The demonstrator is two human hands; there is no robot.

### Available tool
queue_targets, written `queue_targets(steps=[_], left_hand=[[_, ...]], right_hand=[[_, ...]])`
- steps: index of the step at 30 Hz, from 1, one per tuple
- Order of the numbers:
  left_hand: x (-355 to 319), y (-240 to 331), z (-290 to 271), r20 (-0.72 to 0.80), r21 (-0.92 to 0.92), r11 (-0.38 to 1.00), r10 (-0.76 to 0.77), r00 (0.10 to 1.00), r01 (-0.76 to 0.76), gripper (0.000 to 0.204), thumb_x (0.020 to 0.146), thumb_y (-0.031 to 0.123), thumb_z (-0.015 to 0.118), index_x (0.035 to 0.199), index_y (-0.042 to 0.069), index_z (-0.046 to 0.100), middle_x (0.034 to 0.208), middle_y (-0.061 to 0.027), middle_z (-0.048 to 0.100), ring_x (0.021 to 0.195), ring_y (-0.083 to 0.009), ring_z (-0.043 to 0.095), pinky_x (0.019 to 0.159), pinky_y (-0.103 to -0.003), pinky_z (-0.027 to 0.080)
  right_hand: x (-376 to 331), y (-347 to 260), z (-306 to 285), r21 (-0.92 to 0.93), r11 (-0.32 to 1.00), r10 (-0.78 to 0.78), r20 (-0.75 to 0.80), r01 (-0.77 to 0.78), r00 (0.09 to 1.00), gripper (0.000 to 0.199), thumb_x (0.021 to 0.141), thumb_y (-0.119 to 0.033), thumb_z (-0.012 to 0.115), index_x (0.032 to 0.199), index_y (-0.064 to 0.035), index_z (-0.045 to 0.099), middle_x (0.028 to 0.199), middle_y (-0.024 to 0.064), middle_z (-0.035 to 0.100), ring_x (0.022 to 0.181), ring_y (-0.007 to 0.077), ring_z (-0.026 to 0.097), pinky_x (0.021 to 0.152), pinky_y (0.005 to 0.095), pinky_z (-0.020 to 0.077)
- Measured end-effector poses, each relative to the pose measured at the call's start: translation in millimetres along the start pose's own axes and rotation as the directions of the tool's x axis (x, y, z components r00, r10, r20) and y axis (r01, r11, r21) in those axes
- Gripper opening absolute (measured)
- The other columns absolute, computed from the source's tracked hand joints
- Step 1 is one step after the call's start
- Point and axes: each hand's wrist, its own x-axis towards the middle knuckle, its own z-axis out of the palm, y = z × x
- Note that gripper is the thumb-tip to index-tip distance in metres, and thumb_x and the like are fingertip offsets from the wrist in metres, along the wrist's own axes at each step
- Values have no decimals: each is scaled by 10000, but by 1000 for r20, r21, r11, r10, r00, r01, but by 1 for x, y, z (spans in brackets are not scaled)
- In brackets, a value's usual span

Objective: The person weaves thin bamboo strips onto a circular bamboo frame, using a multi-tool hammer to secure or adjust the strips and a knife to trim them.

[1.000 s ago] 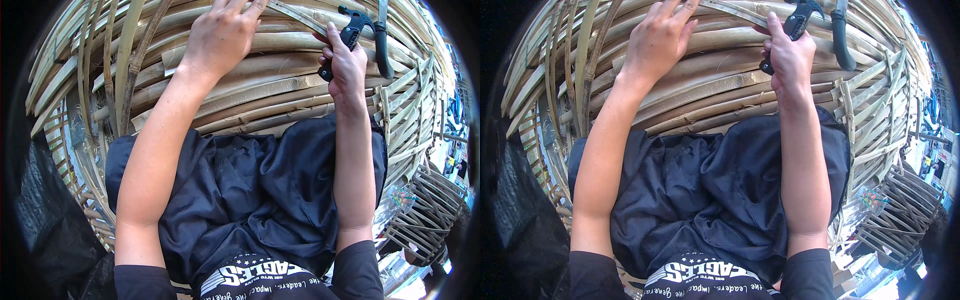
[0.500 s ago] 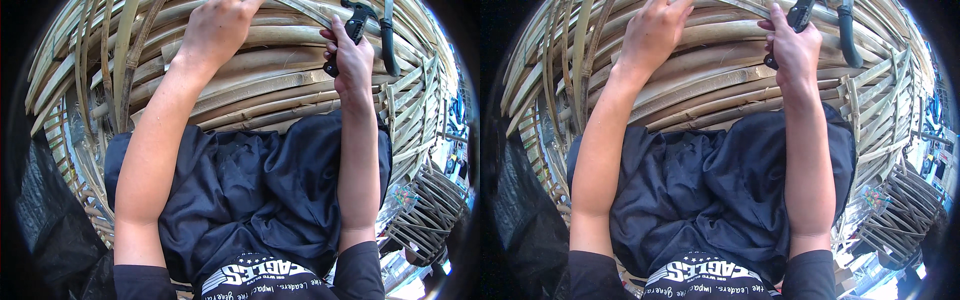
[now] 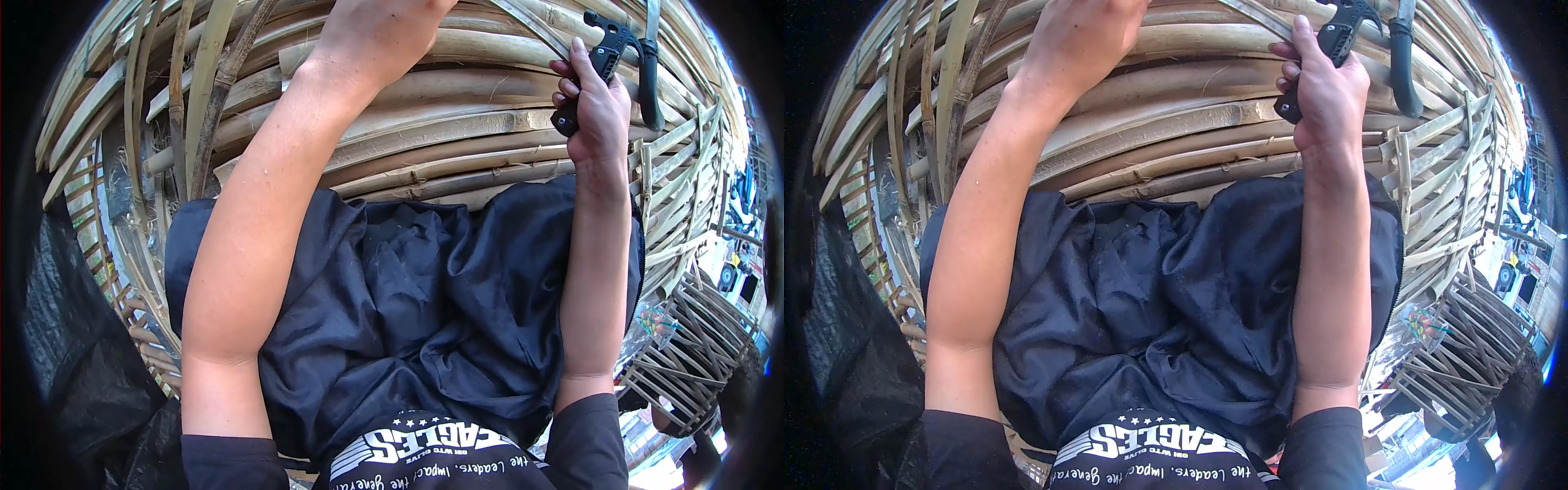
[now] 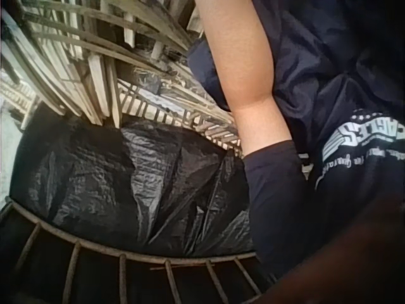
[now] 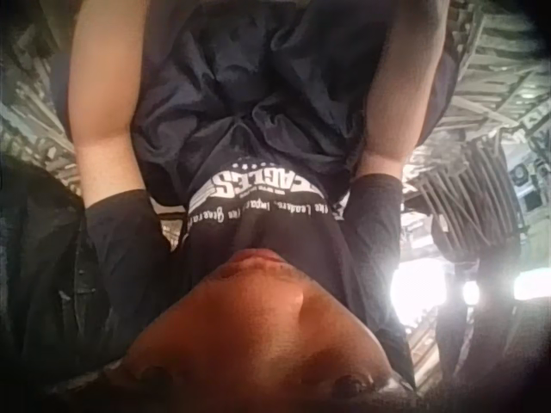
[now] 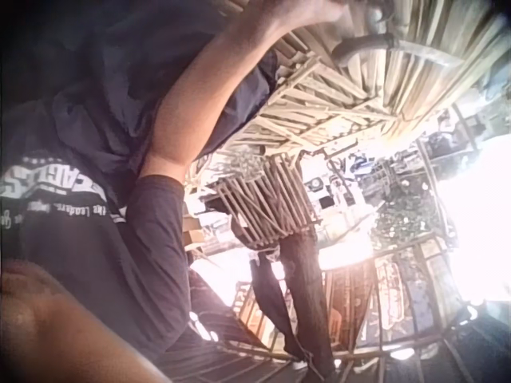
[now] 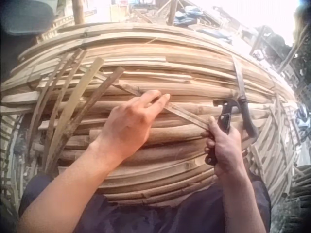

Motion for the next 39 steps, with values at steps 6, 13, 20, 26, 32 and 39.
queue_targets(steps=[6, 13, 20, 26, 32, 39], left_hand=[[-2, 0, 0, 35, 30, 1000, -7, 999, 6, 478, 892, -84, 527, 1361, -33, 602, 1389, -166, 595, 1019, -311, 722, 817, -382, 619], [-2, -1, -2, 76, 66, 998, -16, 997, 11, 597, 839, -116, 532, 1421, 7, 573, 1394, -145, 564, 824, -283, 725, 693, -354, 617], [-3, -2, -2, 10, 59, 998, 12, 1000, -13, 619, 828, -126, 539, 1428, 27, 574, 1381, -135, 567, 735, -243, 700, 657, -309, 615], [-3, 0, -2, 25, 66, 998, -5, 1000, 4, 584, 849, -111, 537, 1415, 24, 585, 1382, -149, 564, 791, -281, 723, 693, -361, 626], [-1, -5, -6, 49, 32, 999, 10, 999, -11, 549, 857, -110, 536, 1377, 41, 625, 1384, -162, 558, 750, -276, 717, 677, -366, 620], [2, 1, -9, 178, 49, 994, -102, 979, 95, 638, 855, -100, 537, 1471, 68, 537, 1392, -181, 548, 747, -278, 708, 668, -356, 611]], right_hand=[[9, 7, -7, 0, 1000, 4, -28, -4, 1000, 259, 963, -289, 765, 1023, -66, 647, 871, 66, 711, 594, 40, 523, 541, 229, 451], [15, 15, -7, -72, 995, -74, -45, 71, 996, 294, 957, -312, 772, 1023, -54, 648, 847, 72, 710, 595, 50, 542, 542, 237, 463], [14, 16, -2, -118, 987, -115, -68, 106, 991, 313, 954, -323, 774, 998, -45, 636, 830, 80, 700, 576, 57, 533, 502, 235, 452], [13, 16, -3, -19, 994, -104, -35, 104, 994, 303, 954, -297, 777, 974, -32, 631, 824, 89, 701, 557, 53, 513, 511, 240, 452], [15, 17, -5, 25, 996, -90, -14, 90, 996, 274, 958, -270, 774, 969, -28, 644, 823, 84, 704, 559, 51, 507, 521, 240, 450], [13, 13, -3, -52, 993, -105, -17, 104, 994, 287, 961, -297, 769, 990, -42, 640, 818, 76, 695, 569, 48, 510, 520, 236, 446]])
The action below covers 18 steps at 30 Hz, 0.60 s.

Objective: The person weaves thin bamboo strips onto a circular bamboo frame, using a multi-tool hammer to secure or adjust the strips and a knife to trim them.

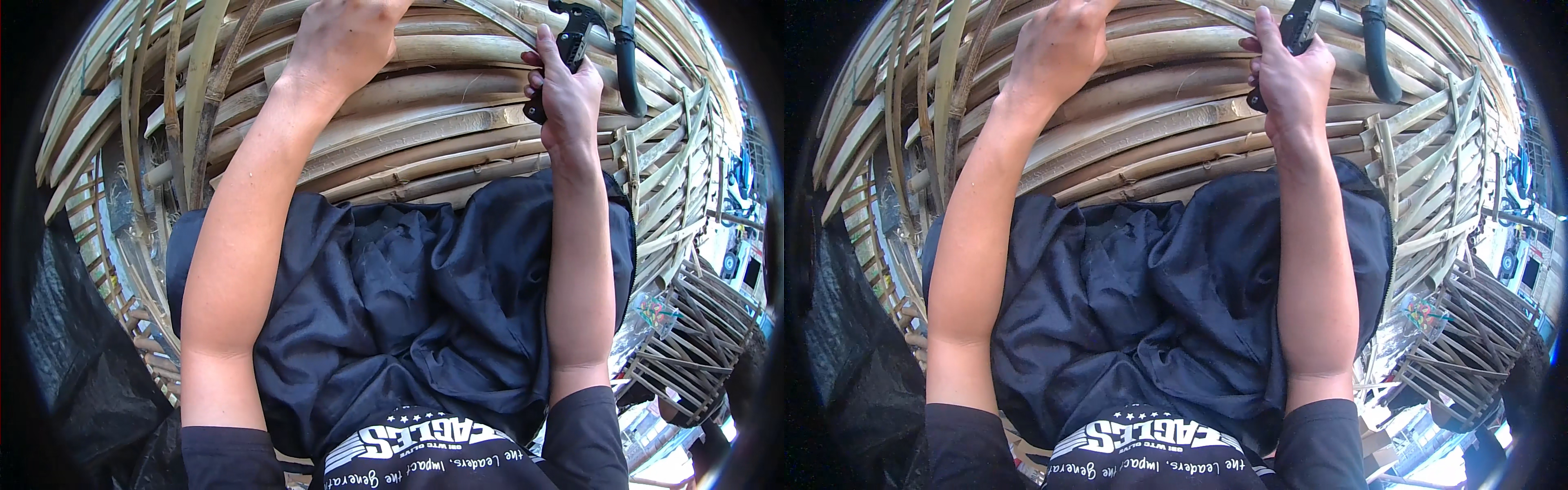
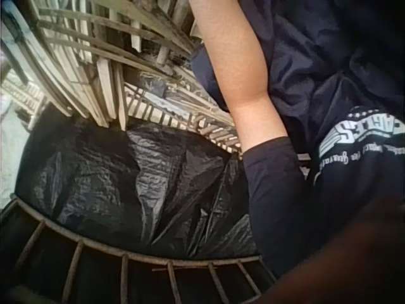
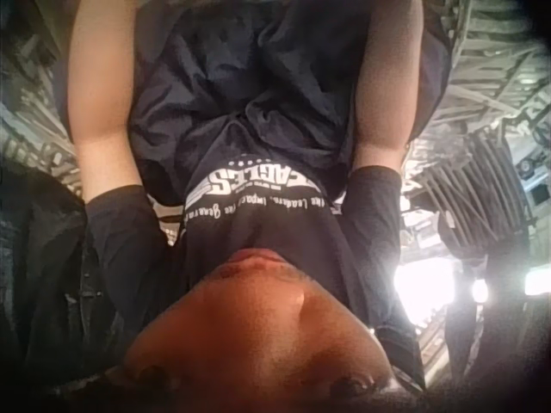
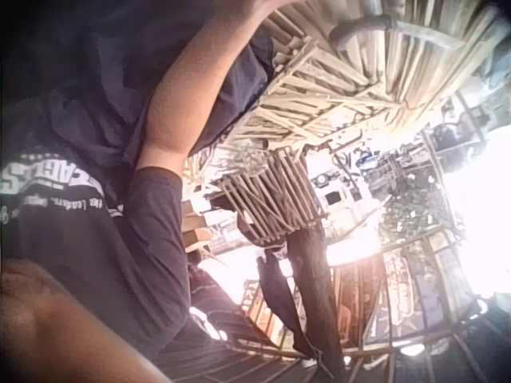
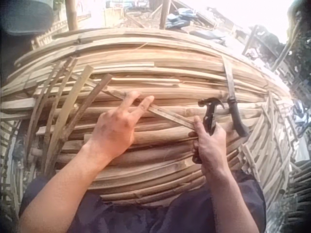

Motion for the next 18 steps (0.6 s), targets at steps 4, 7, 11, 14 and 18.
queue_targets(steps=[4, 7, 11, 14, 18], left_hand=[[-2, -6, 13, -171, 99, 993, 84, 982, -68, 684, 875, -81, 543, 1539, 23, 417, 1397, -199, 538, 756, -273, 704, 655, -349, 603], [-5, -10, 20, -192, 117, 990, 101, 976, -79, 657, 905, -45, 559, 1539, -13, 391, 1385, -207, 541, 767, -280, 705, 657, -354, 602], [-1, -3, 16, -60, 29, 1000, -5, 998, 7, 581, 946, 20, 578, 1507, -18, 429, 1350, -199, 561, 787, -306, 707, 666, -373, 602], [-2, -4, 14, -177, 42, 997, 69, 982, -62, 540, 953, 45, 584, 1475, -18, 461, 1339, -182, 567, 787, -301, 708, 658, -372, 602], [-2, -7, 16, -235, 43, 996, 80, 969, -72, 525, 955, 60, 595, 1463, -4, 478, 1344, -166, 565, 809, -292, 715, 649, -376, 599]], right_hand=[[-2, -1, 1, -31, 999, -10, 3, 10, 1000, 303, 961, -320, 767, 989, -49, 634, 820, 67, 686, 566, 48, 506, 496, 230, 430], [-2, 0, 3, -44, 999, -22, 2, 22, 1000, 308, 965, -325, 762, 973, -50, 625, 797, 49, 659, 556, 48, 502, 476, 225, 418], [-1, 0, -1, -40, 998, -56, 36, 57, 998, 317, 975, -325, 748, 930, -58, 583, 739, 10, 586, 537, 48, 495, 456, 222, 411], [-2, -3, -3, -271, 949, -177, -22, 165, 984, 312, 991, -309, 727, 936, -62, 544, 714, -3, 547, 529, 50, 493, 445, 221, 407], [-33, -31, -3, -425, 819, -422, 11, 386, 907, 229, 1056, -211, 613, 1087, -31, 475, 768, 21, 551, 556, 64, 515, 460, 220, 419]])
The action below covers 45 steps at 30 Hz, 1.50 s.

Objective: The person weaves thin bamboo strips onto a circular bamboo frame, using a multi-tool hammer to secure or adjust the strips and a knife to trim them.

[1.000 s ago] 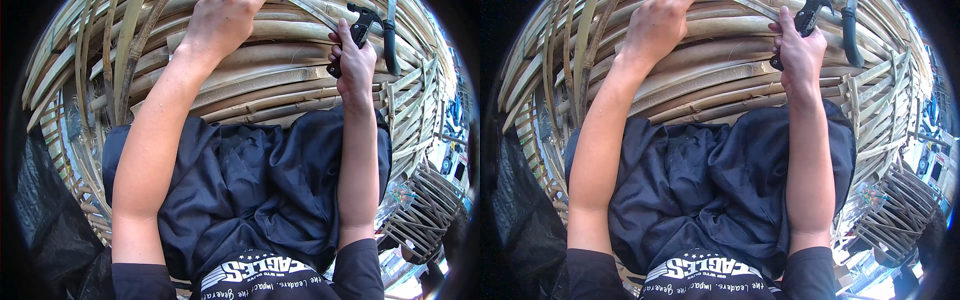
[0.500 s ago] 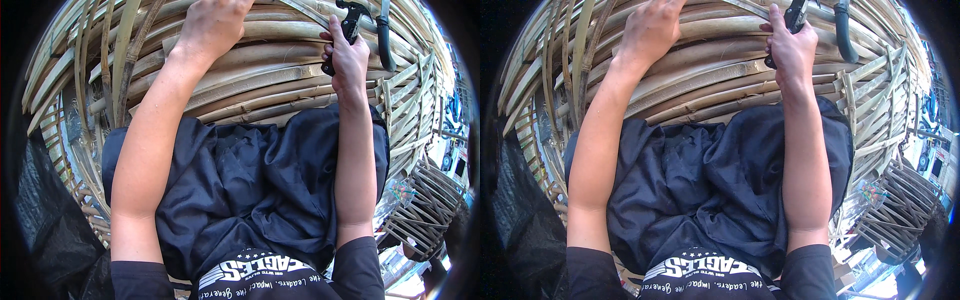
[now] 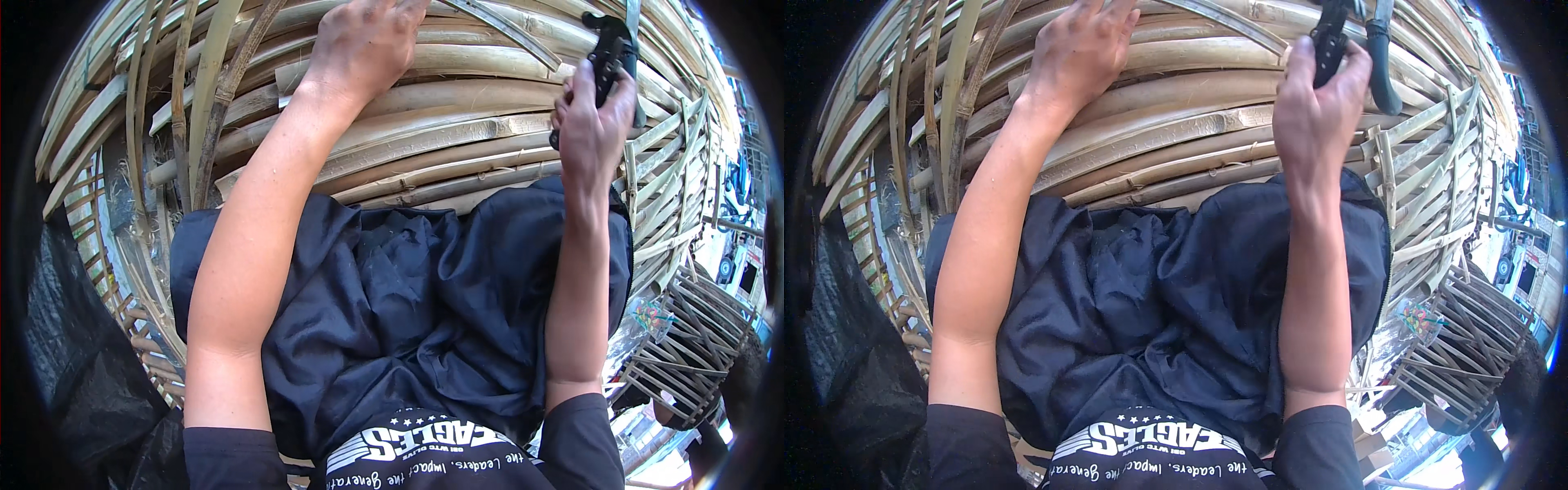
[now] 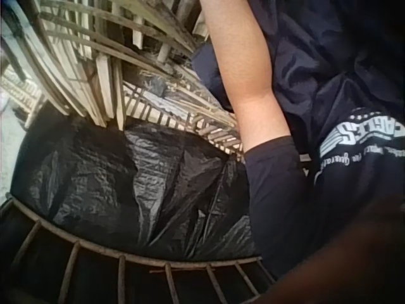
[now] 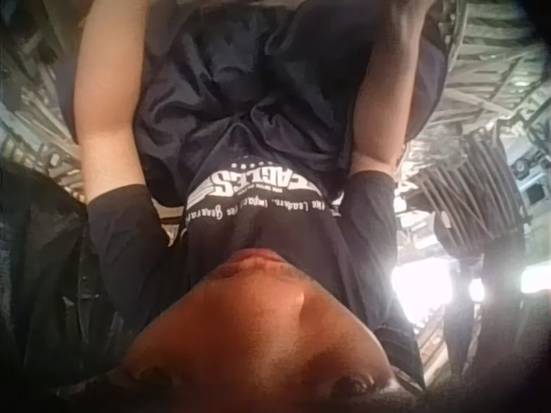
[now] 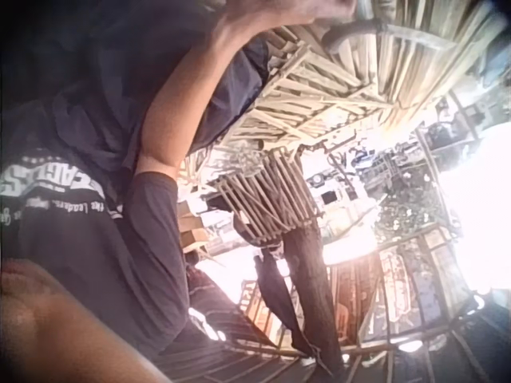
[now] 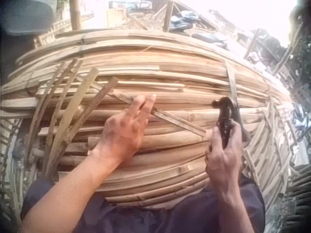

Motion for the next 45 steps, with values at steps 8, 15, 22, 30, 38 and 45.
queue_targets(steps=[8, 15, 22, 30, 38, 45], left_hand=[[1, 3, -1, 19, 11, 1000, -23, 1000, 23, 538, 943, 77, 610, 1462, 12, 486, 1354, -169, 560, 860, -291, 723, 664, -385, 604], [-1, 1, -1, 30, -6, 999, -54, 998, 54, 554, 920, 40, 600, 1462, 15, 488, 1365, -167, 557, 883, -286, 725, 680, -391, 606], [-2, 0, -1, 55, -11, 998, -54, 997, 55, 569, 902, 14, 581, 1465, 19, 491, 1360, -169, 563, 888, -305, 715, 713, -396, 602], [0, 1, 1, 24, 28, 999, -40, 999, 39, 535, 948, 75, 599, 1472, 41, 493, 1322, -158, 576, 882, -300, 714, 699, -404, 599], [-2, 3, 1, 77, 2, 995, -103, 992, 103, 539, 981, 154, 619, 1496, 84, 474, 1323, -140, 578, 815, -314, 709, 685, -410, 611], [0, 4, -4, 76, 27, 995, -97, 992, 95, 570, 968, 218, 657, 1498, 108, 477, 1336, -154, 576, 823, -312, 701, 689, -412, 606]], right_hand=[[-50, -24, 16, -109, 936, -337, -4, 335, 941, 359, 1034, -153, 594, 1326, -13, 440, 825, 219, 658, 755, 449, 700, 644, 464, 534], [-48, -25, 30, -25, 982, -189, 28, 190, 982, 323, 1037, -171, 587, 1291, -11, 467, 859, 281, 660, 799, 505, 673, 684, 522, 516], [-45, -29, 28, -122, 979, -145, 130, 161, 981, 227, 1061, -176, 561, 1207, -20, 485, 706, 198, 617, 607, 329, 658, 584, 405, 505], [-41, -21, 34, -171, 972, -131, 163, 159, 978, 248, 1032, -172, 601, 1179, 1, 501, 797, 263, 652, 719, 450, 686, 631, 474, 518], [-40, -7, 34, -84, 991, -94, 101, 103, 990, 285, 1026, -219, 642, 1163, 5, 532, 779, 192, 676, 718, 356, 719, 642, 401, 540], [4, -9, 12, -411, 804, -473, -4, 430, 881, 357, 937, -215, 765, 1128, 6, 561, 741, 107, 666, 652, 227, 697, 588, 350, 514]])
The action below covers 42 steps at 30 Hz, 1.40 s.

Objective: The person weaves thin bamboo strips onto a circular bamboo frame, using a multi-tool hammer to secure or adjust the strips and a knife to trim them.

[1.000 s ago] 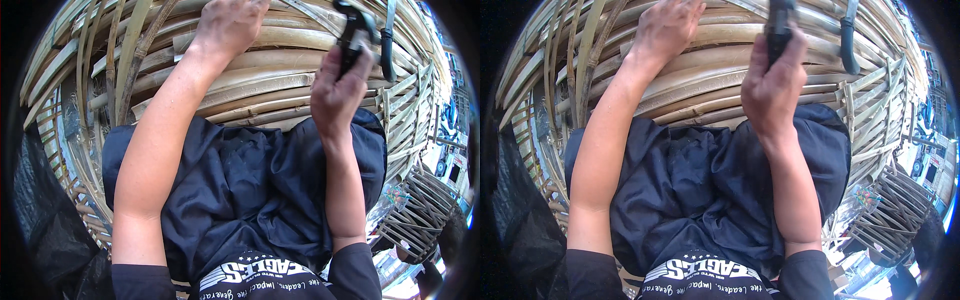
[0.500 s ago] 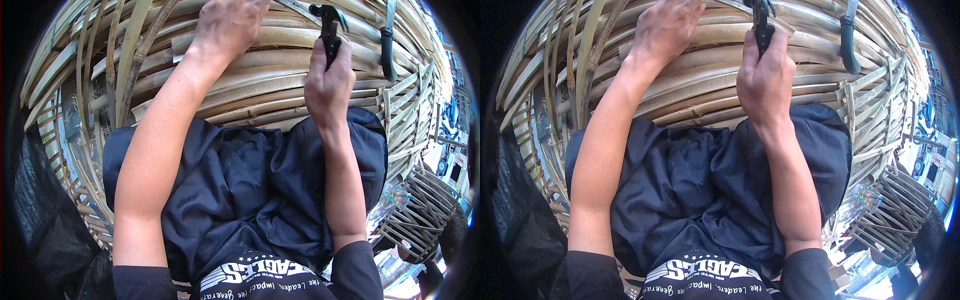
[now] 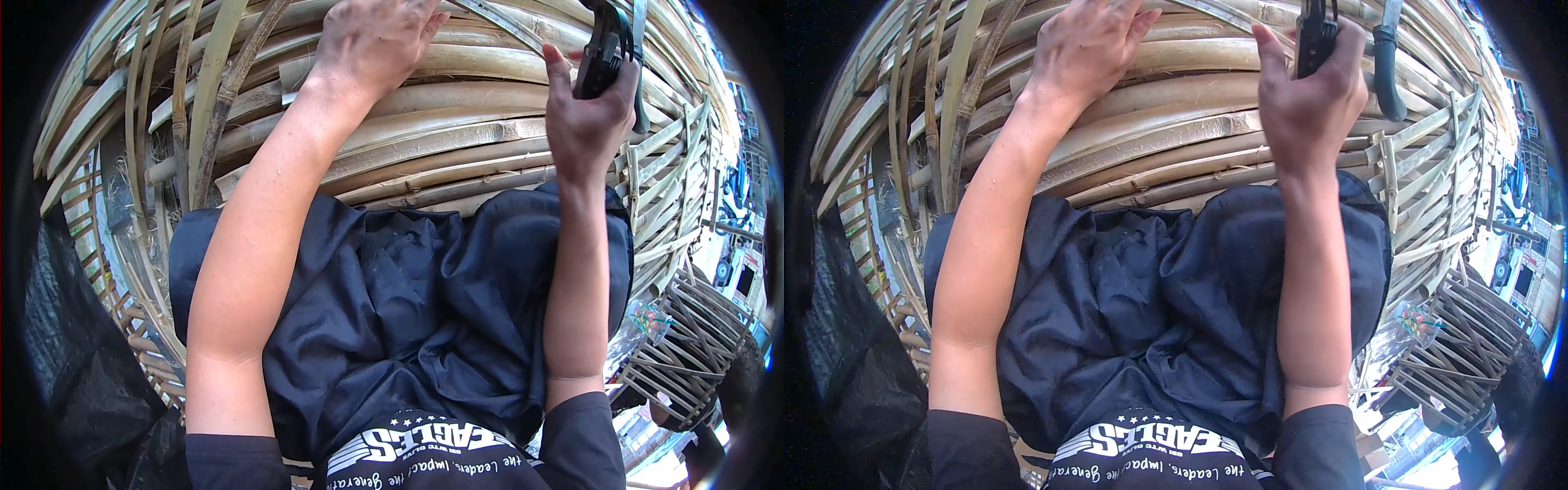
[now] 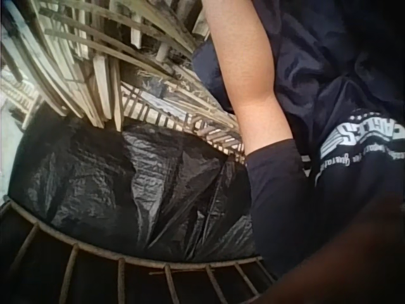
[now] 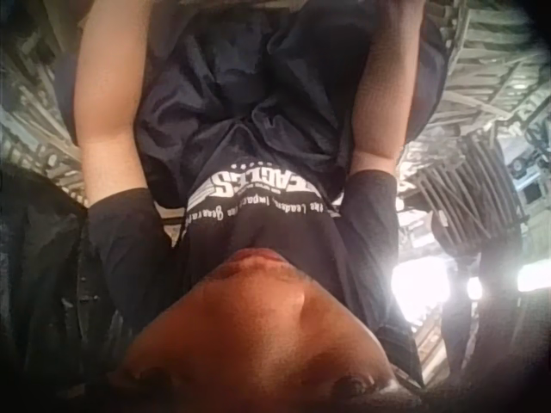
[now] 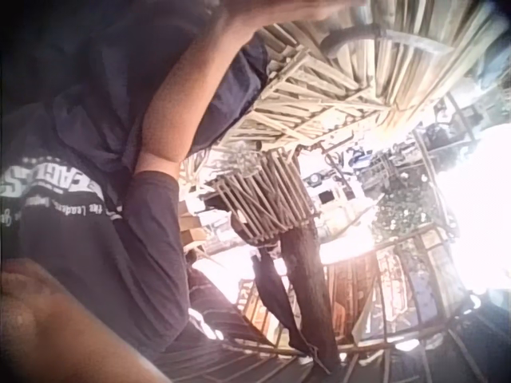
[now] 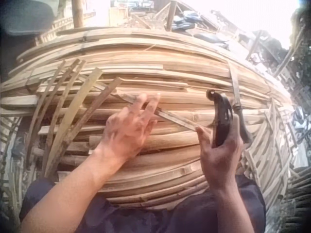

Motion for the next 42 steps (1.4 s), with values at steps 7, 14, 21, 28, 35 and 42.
queue_targets(steps=[7, 14, 21, 28, 35, 42], left_hand=[[-1, 0, -1, -50, 35, 999, 38, 998, -37, 532, 963, 216, 656, 1461, 90, 519, 1344, -182, 567, 907, -344, 693, 735, -446, 600], [5, 6, -3, -65, 50, 999, -11, 998, 14, 466, 984, 171, 610, 1424, 34, 541, 1344, -191, 570, 968, -366, 699, 785, -458, 614], [12, 6, -4, -15, -20, 999, 28, 1000, -28, 370, 996, 104, 563, 1355, 13, 567, 1254, -181, 617, 859, -366, 735, 710, -433, 630], [20, -3, -3, 62, -170, 985, 24, 998, -13, 191, 1044, 144, 518, 1181, 41, 604, 1099, -172, 640, 813, -395, 715, 672, -458, 609], [26, -1, 5, 24, -232, 973, -10, 1000, 15, 198, 1065, 169, 482, 1075, 16, 606, 1013, -213, 648, 830, -426, 692, 680, -494, 571], [31, -3, 8, -20, -245, 968, -55, 998, 49, 297, 1073, 208, 455, 975, -22, 615, 942, -241, 675, 884, -452, 678, 750, -521, 557]], right_hand=[[-3, 31, 14, 138, 966, 175, 279, -220, 944, 333, 877, -272, 859, 1049, -31, 709, 874, 16, 761, 761, 52, 645, 716, 213, 505], [10, 38, 27, 369, 898, 168, 216, -239, 962, 248, 922, -193, 814, 983, -7, 661, 892, 67, 782, 832, 67, 708, 749, 236, 546], [13, 42, 32, 478, 859, 91, 210, -184, 973, 281, 941, -240, 796, 1016, -9, 654, 873, 46, 764, 758, 64, 681, 678, 214, 528], [27, 12, 9, 298, 924, 151, 293, -240, 944, 257, 855, -93, 833, 960, -8, 614, 752, -19, 516, 699, 83, 484, 620, 274, 422], [34, 4, -2, 221, 930, 201, 362, -293, 910, 278, 854, -124, 841, 965, 13, 626, 757, -4, 542, 703, 107, 498, 621, 290, 428], [38, 3, 2, 153, 920, 270, 419, -361, 867, 320, 861, -175, 847, 986, 33, 636, 744, 17, 546, 689, 122, 500, 614, 308, 436]])
